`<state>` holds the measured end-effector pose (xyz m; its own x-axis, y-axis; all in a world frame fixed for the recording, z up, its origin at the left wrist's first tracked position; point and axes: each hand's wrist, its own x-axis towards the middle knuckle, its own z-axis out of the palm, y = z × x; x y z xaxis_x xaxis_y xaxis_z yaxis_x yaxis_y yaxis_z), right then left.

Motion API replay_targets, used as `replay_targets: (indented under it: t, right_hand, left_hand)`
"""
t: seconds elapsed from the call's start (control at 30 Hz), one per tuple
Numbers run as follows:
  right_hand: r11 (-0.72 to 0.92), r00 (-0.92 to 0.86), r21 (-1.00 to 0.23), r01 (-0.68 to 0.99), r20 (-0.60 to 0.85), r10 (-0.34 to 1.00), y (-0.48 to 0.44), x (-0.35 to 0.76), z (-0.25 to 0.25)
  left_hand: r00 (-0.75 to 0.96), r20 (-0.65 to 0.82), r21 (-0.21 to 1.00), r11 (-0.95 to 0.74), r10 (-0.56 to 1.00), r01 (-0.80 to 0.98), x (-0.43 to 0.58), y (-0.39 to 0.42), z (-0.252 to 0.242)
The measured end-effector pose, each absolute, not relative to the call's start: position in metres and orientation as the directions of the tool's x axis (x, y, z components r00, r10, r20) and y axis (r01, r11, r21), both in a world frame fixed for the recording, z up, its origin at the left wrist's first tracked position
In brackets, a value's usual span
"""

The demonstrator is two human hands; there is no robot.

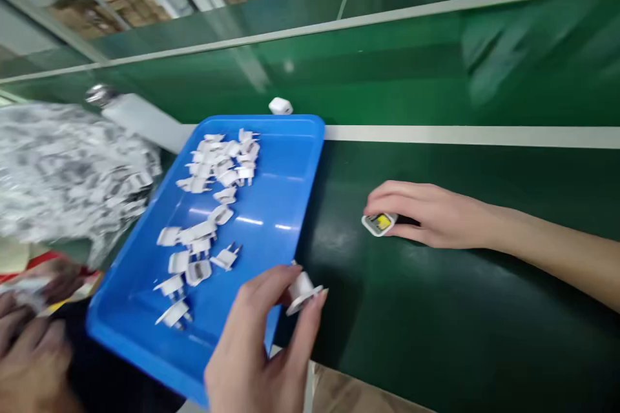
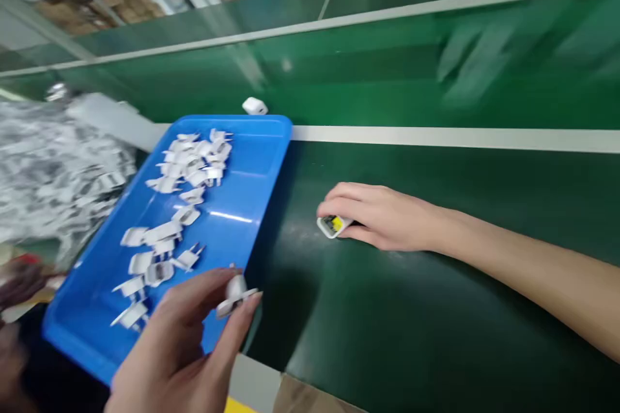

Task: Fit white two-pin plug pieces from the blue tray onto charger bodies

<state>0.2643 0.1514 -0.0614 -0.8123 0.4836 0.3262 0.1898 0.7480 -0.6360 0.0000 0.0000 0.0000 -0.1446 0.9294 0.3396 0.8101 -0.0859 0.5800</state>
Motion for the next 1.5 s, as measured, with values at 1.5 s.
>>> replay_targets:
  t: [1.5]
  right_hand:
    - [0.493,-0.569,-0.835,0.245,0.288,0.77,0.116,0.254,-0.036]
  left_hand:
    - [0.023,0.1,0.696,-0.087,0.995,0.713,0.078,0.056,-0.05]
